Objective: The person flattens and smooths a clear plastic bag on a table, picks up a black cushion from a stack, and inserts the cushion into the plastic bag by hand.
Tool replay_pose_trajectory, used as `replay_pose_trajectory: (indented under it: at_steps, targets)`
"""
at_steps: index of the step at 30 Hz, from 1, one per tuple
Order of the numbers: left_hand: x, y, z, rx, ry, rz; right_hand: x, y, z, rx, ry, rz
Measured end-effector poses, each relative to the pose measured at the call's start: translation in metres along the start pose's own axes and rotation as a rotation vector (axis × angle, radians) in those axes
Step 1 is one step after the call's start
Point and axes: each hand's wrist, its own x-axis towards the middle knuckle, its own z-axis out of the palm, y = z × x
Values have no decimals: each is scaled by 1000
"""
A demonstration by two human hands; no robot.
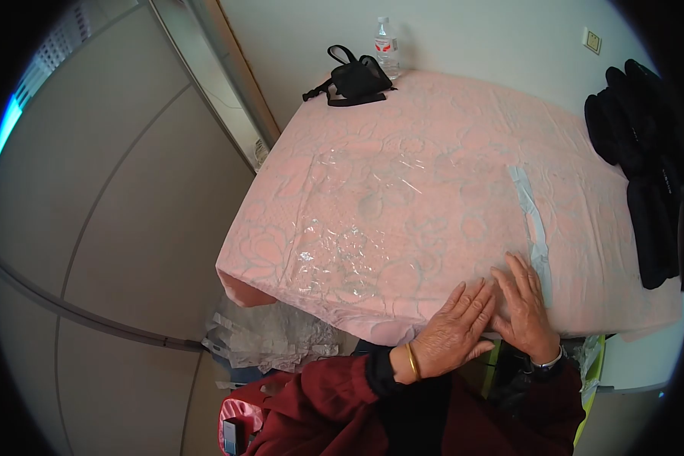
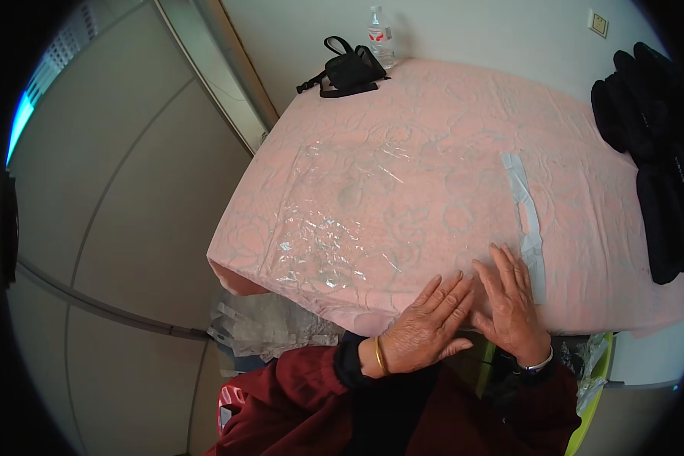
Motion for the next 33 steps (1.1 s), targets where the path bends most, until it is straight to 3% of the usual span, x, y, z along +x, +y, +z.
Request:
replay_pose_trajectory:
  at_steps: [5,13,26,30,33]
  targets:
    - [-25,-28,-26,211,-77,-155,-8,9,-3,-13,-166,67]
    - [-115,-90,-126,488,-124,-502,-10,14,-2,-26,-179,86]
    - [-154,-107,-136,553,17,-472,-41,-4,-11,-72,56,136]
    - [-155,-88,-137,487,13,-470,-67,4,-24,140,32,258]
    - [-126,-67,-132,558,99,-424,-46,6,-24,71,239,198]
